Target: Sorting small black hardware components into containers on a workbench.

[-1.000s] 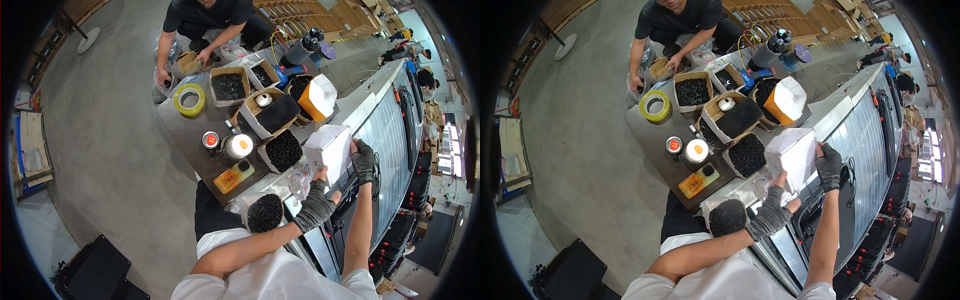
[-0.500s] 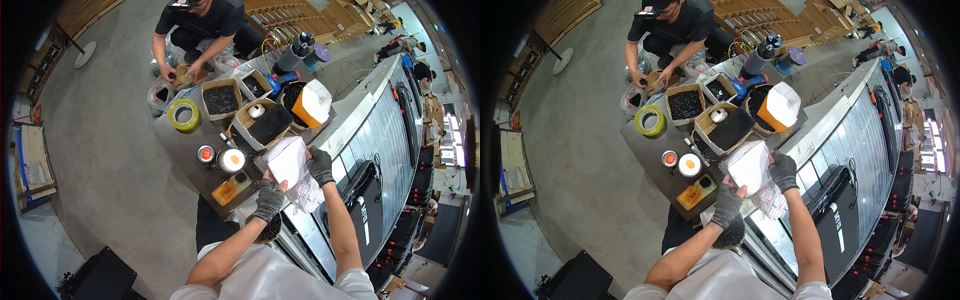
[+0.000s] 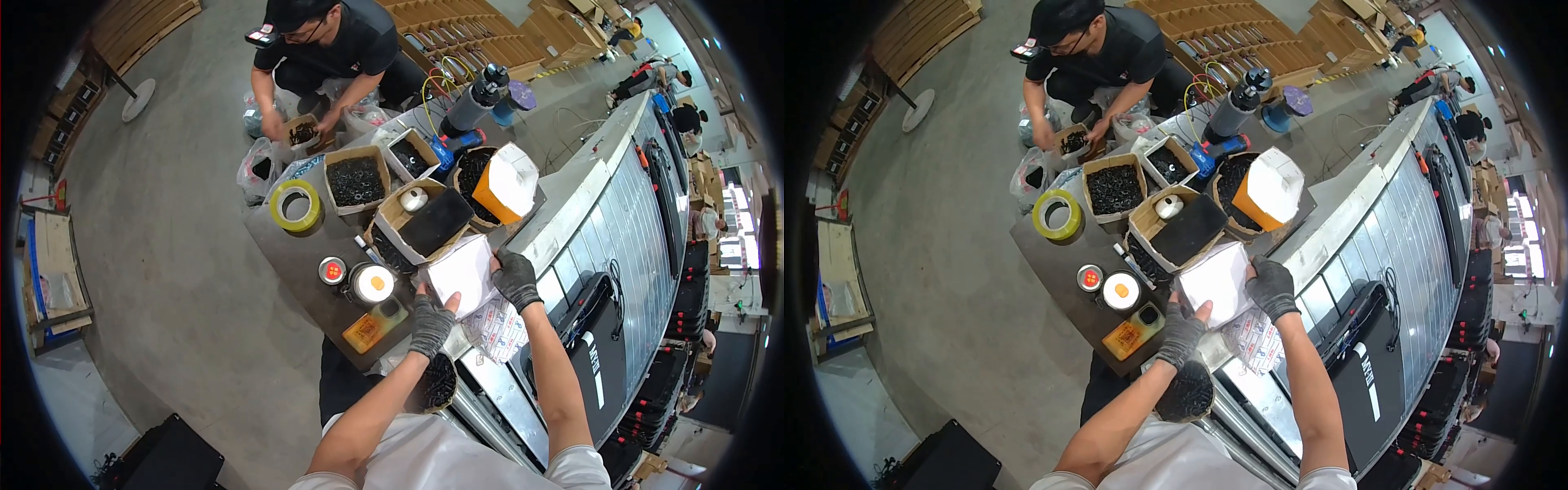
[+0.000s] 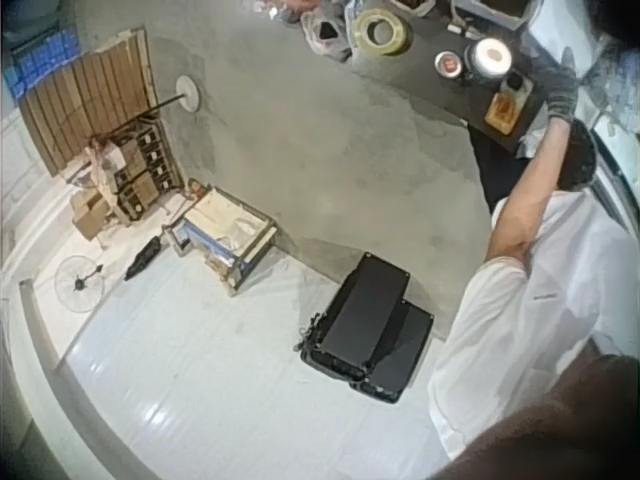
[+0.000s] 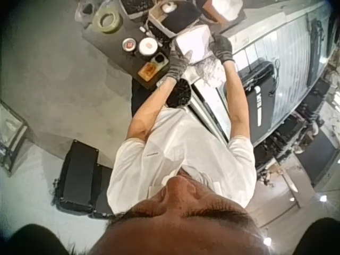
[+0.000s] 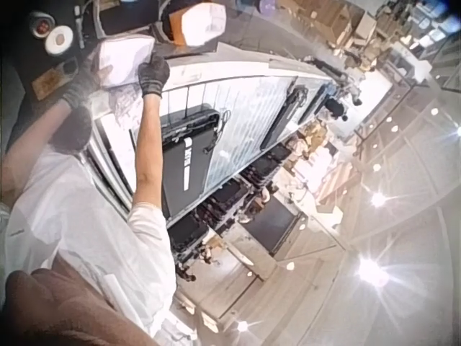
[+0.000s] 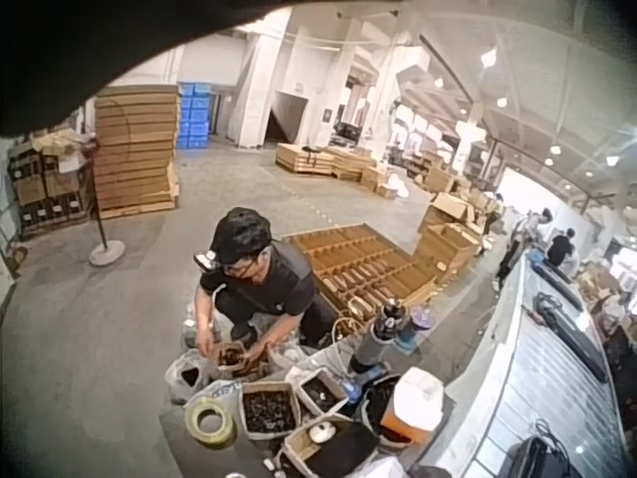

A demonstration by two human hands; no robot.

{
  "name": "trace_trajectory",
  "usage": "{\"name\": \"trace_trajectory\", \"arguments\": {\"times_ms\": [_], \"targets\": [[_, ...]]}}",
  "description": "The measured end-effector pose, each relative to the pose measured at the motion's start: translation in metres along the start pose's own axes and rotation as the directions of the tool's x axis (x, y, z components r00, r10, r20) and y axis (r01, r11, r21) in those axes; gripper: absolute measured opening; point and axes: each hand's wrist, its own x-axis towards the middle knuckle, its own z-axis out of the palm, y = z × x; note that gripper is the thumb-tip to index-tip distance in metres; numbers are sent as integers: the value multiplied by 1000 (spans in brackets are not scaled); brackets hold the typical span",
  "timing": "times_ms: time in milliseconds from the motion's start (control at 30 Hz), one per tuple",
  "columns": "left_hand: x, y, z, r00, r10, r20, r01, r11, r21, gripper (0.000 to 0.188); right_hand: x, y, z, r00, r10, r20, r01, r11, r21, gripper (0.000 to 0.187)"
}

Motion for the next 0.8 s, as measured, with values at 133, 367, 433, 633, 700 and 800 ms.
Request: {"name": "trace_trajectory", "arguments": {"times_ms": [133, 367, 433, 633, 700, 800], "targets": [[8, 10, -5, 1000, -11, 23, 11, 1000, -21, 80, 10, 12, 2, 974, 117, 195, -214, 760, 613, 41], [-17, 10, -4, 999, 36, 23, -35, 999, -40, 82, -12, 7, -8, 986, 107, 131, -166, 765, 622, 38], [-13, 7, -5, 1000, 9, 27, -8, 998, -68, 85, -11, 4, -5, 987, 132, 88, -159, 796, 584, 37], [-3, 7, -20, 995, -90, 42, 88, 995, 48, 94, 9, -3, -1, 962, 147, 232, -246, 836, 491, 48], [2, 5, -24, 994, -100, 50, 96, 992, 80, 94, 21, 1, 3, 952, 31, 304, -203, 809, 552, 59], [9, -5, -32, 993, 76, 85, -83, 992, 90, 92, 45, 4, 3, 878, -88, 470, -256, 744, 617, 72]]}}
